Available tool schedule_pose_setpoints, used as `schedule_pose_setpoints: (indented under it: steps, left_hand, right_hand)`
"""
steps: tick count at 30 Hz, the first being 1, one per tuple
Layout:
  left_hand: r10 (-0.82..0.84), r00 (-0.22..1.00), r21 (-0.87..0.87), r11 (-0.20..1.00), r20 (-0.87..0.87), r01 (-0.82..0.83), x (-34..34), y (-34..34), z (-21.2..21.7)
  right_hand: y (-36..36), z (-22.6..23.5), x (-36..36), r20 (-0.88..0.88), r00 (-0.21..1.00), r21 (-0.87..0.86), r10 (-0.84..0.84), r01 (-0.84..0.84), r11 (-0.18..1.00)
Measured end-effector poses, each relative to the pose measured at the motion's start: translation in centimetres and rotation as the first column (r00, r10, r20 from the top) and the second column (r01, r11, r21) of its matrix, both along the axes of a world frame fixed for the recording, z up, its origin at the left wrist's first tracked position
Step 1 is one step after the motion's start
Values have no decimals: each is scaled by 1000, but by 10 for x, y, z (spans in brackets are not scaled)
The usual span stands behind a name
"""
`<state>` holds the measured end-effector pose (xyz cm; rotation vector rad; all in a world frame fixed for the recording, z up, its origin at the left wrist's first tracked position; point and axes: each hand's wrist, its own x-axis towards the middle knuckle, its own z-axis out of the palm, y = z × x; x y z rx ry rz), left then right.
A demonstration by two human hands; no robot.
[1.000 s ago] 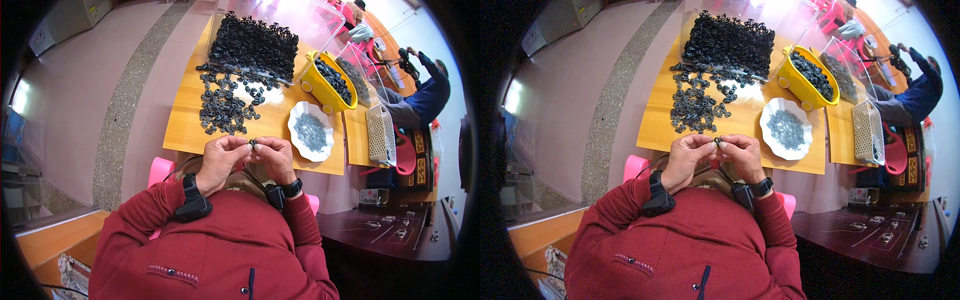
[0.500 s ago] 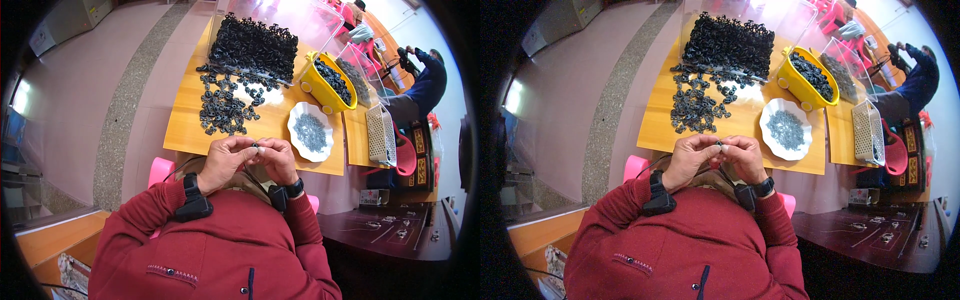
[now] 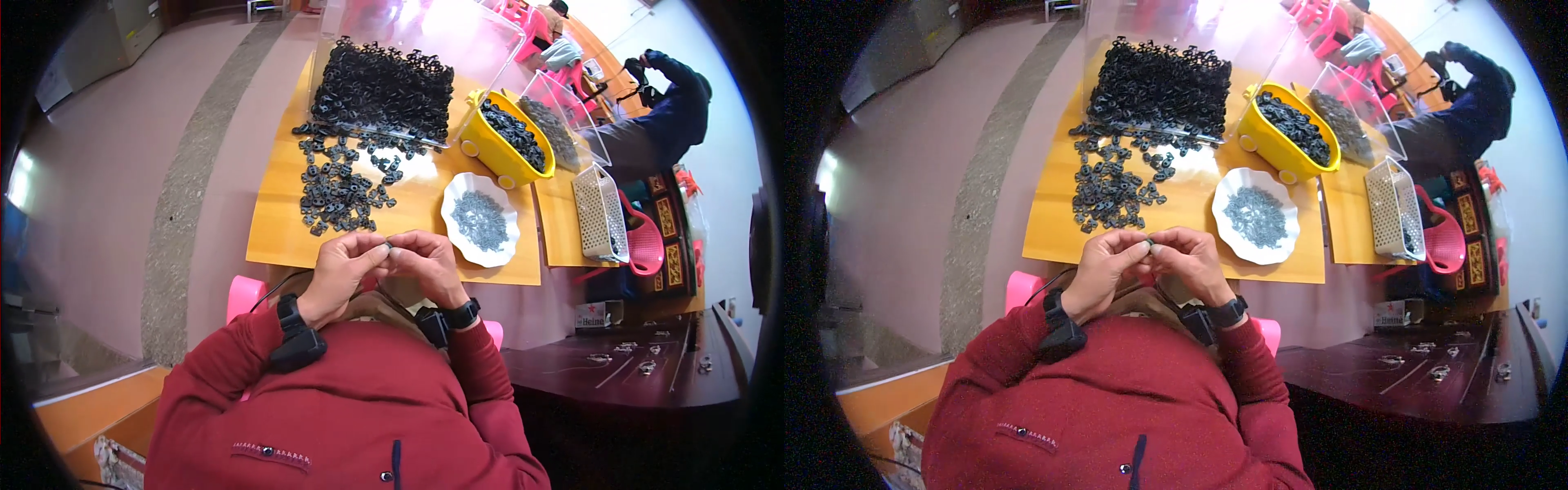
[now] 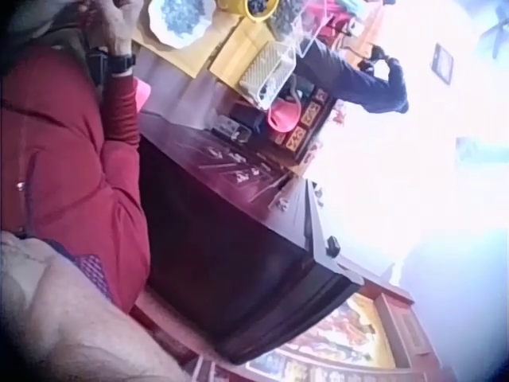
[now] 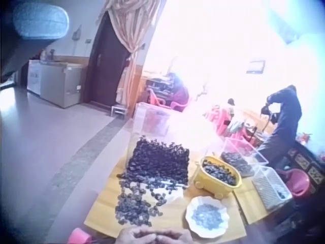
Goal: The person picks up a black plastic piece and a small metal pin by hand, inserts the pin into the piece, and then sets the assembled unit down on the table.
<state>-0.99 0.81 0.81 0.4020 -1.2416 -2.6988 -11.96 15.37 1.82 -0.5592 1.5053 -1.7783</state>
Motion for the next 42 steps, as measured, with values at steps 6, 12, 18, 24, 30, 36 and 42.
schedule_pose_setpoints:
  steps: [6, 12, 18, 24, 30, 36, 42]
  left_hand:
    - [-12, 990, 40, 999, 137, 7, 4, -2, 2]
    - [-40, 987, 47, 998, 154, 33, 4, -1, 1]
    - [-47, 990, 51, 998, 135, 40, 5, 1, 4]
    - [-36, 985, 39, 999, 170, 30, 8, -2, 2]
    - [-38, 984, 27, 999, 173, 33, 6, -2, 1]
    - [-40, 982, 18, 999, 186, 37, 7, -1, 4]
    - [-55, 981, 34, 998, 186, 50, 8, -2, 2]
  right_hand:
    - [17, 25, -14, -162, 985, 144, -60, 84, 986]
    - [51, 75, -86, -406, 877, 192, -257, 357, 914]
    - [56, 104, -165, -379, 660, -205, -649, 624, 754]
    - [53, 78, -123, -468, 774, 29, -427, 497, 868]
    - [64, 57, -81, -556, 792, 179, -251, 409, 895]
    - [91, 41, -86, -853, 516, 381, 83, 504, 775]
    - [92, 35, -78, -842, 449, 511, 298, 493, 704]
